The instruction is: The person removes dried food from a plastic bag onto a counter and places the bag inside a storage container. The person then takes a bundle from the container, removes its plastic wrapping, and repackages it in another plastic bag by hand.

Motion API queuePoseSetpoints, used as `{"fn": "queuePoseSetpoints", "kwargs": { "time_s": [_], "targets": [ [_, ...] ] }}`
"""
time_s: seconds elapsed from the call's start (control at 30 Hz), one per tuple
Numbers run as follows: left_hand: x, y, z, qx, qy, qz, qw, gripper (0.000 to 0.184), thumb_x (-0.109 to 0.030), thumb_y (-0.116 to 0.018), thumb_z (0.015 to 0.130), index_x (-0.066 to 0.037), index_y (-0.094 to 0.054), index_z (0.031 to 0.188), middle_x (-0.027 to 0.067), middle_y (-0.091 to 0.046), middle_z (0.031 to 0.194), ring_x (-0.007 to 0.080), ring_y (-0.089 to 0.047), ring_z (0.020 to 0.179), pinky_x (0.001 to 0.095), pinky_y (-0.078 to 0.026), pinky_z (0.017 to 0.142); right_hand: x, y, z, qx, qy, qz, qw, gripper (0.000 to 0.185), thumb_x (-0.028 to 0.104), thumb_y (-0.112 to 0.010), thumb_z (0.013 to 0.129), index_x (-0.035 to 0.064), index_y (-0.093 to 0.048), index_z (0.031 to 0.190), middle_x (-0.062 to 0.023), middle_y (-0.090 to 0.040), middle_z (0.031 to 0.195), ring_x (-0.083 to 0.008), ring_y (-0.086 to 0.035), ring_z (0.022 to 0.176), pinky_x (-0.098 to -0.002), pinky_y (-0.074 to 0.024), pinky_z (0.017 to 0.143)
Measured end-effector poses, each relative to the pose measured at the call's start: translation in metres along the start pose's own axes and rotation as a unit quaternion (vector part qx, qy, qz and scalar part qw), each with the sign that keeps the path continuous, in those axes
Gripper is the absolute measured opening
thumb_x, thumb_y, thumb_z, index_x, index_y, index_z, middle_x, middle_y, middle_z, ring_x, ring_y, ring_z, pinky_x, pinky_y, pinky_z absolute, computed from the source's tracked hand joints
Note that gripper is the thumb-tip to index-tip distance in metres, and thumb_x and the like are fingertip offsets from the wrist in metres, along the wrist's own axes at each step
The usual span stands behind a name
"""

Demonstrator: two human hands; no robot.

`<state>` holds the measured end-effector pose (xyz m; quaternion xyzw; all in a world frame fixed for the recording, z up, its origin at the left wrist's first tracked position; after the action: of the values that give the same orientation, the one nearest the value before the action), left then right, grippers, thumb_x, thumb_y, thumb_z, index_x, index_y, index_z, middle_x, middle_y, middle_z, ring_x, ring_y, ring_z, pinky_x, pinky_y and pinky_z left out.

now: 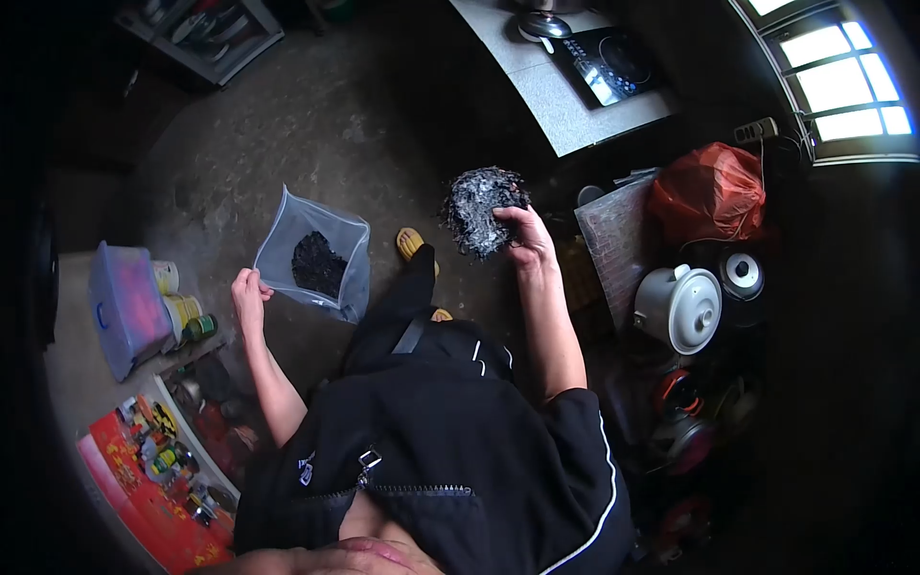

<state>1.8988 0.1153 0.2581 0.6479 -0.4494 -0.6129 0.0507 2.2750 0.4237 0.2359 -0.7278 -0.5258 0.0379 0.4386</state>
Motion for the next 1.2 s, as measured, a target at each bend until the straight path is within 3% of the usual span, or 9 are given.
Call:
{"fn": "queuePoseSetpoints", "kwargs": {
  "time_s": [0.37, 0.53, 0.57, 0.6, 0.63, 0.7, 0.9, 1.07, 1.2],
  "targets": [
    [-0.106, -0.054, 0.139, 0.062, -0.043, 0.056, 0.996, 0.027, -0.021, -0.046, 0.090, 0.000, -0.052, 0.074, 0.0068, -0.054, 0.059, 0.0142, -0.055, 0.053, 0.0268, -0.045, 0.051, 0.102, 0.031, 0.092, -0.112, 0.016, 0.107, 0.988, 0.023, -0.007, -0.059, 0.069, 0.0011, -0.059, 0.090, -0.0125, -0.064, 0.085, -0.0271, -0.064, 0.077, -0.0429, -0.0544, 0.076],
    [-0.137, -0.079, 0.173, 0.048, -0.049, 0.015, 0.998, 0.028, -0.021, -0.046, 0.091, 0.000, -0.052, 0.073, 0.0066, -0.055, 0.059, 0.0138, -0.056, 0.053, 0.0263, -0.045, 0.051, 0.159, 0.042, 0.141, -0.195, 0.233, -0.174, 0.937, 0.049, -0.009, -0.052, 0.068, 0.0050, -0.051, 0.114, -0.0080, -0.060, 0.085, -0.0185, -0.057, 0.066, -0.0314, -0.0488, 0.061],
    [-0.143, -0.085, 0.176, 0.049, -0.048, 0.019, 0.997, 0.028, -0.021, -0.046, 0.091, 0.000, -0.052, 0.073, 0.0066, -0.055, 0.059, 0.0138, -0.056, 0.053, 0.0263, -0.045, 0.051, 0.170, 0.043, 0.158, -0.197, 0.273, -0.240, 0.911, 0.058, -0.009, -0.051, 0.067, 0.0052, -0.047, 0.123, -0.0109, -0.062, 0.091, -0.0224, -0.060, 0.073, -0.0334, -0.0503, 0.067],
    [-0.148, -0.091, 0.178, 0.045, -0.052, 0.009, 0.998, 0.028, -0.021, -0.046, 0.091, 0.000, -0.052, 0.073, 0.0065, -0.055, 0.059, 0.0138, -0.056, 0.053, 0.0260, -0.045, 0.051, 0.184, 0.049, 0.175, -0.310, 0.296, -0.524, 0.736, 0.071, -0.010, -0.046, 0.065, 0.0059, -0.036, 0.134, -0.0181, -0.060, 0.107, -0.0318, -0.060, 0.094, -0.0355, -0.0468, 0.084],
    [-0.152, -0.097, 0.179, 0.039, -0.056, 0.000, 0.998, 0.029, -0.020, -0.046, 0.091, 0.000, -0.052, 0.073, 0.0064, -0.055, 0.059, 0.0137, -0.056, 0.053, 0.0256, -0.046, 0.051, 0.192, 0.028, 0.178, -0.287, 0.287, -0.604, 0.686, 0.074, -0.009, -0.045, 0.066, 0.0086, -0.032, 0.136, -0.0224, -0.055, 0.117, -0.0355, -0.052, 0.111, -0.0358, -0.0407, 0.094],
    [-0.158, -0.106, 0.181, 0.019, -0.033, -0.040, 0.998, 0.028, -0.020, -0.046, 0.091, 0.000, -0.052, 0.072, 0.0059, -0.055, 0.059, 0.0136, -0.056, 0.052, 0.0252, -0.046, 0.050, 0.197, 0.070, 0.241, -0.207, 0.440, -0.658, 0.575, 0.073, -0.013, -0.043, 0.067, 0.0148, -0.037, 0.134, -0.0216, -0.056, 0.115, -0.0366, -0.055, 0.106, -0.0383, -0.0443, 0.088],
    [-0.199, -0.131, 0.180, 0.009, 0.017, -0.051, 0.999, 0.025, -0.019, -0.047, 0.092, -0.001, -0.052, 0.075, 0.0054, -0.054, 0.060, 0.0126, -0.057, 0.053, 0.0217, -0.046, 0.049, 0.198, 0.097, 0.320, -0.323, 0.186, -0.871, 0.320, 0.055, 0.012, -0.044, 0.087, 0.0261, -0.029, 0.138, -0.0109, -0.039, 0.133, -0.0300, -0.046, 0.115, -0.0483, -0.0476, 0.082],
    [-0.229, -0.155, 0.176, 0.007, 0.040, -0.066, 0.997, 0.024, -0.018, -0.047, 0.092, -0.002, -0.052, 0.075, 0.0046, -0.054, 0.060, 0.0119, -0.057, 0.053, 0.0214, -0.045, 0.049, 0.178, 0.108, 0.342, -0.315, 0.162, -0.869, 0.345, 0.071, 0.014, -0.053, 0.082, 0.0214, -0.017, 0.143, -0.0110, -0.018, 0.147, -0.0351, -0.026, 0.131, -0.0623, -0.0331, 0.092],
    [-0.243, -0.168, 0.179, 0.028, 0.031, -0.057, 0.997, 0.025, -0.017, -0.048, 0.091, -0.002, -0.052, 0.072, 0.0031, -0.052, 0.058, 0.0111, -0.056, 0.053, 0.0214, -0.044, 0.050, 0.180, 0.092, 0.323, -0.257, 0.106, -0.835, 0.475, 0.106, 0.024, -0.078, 0.062, 0.0194, -0.011, 0.144, -0.0152, -0.008, 0.149, -0.0395, -0.015, 0.134, -0.0654, -0.0258, 0.096]
  ]
}}
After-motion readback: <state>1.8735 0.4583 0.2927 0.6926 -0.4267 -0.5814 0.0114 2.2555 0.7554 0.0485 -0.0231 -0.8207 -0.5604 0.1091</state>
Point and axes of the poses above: each hand's wrist, its own z-axis towards the middle knuckle, its own y-axis out of the back of the hand, x = y × z, the point moved 3 cm from there along z, towards the middle knuckle
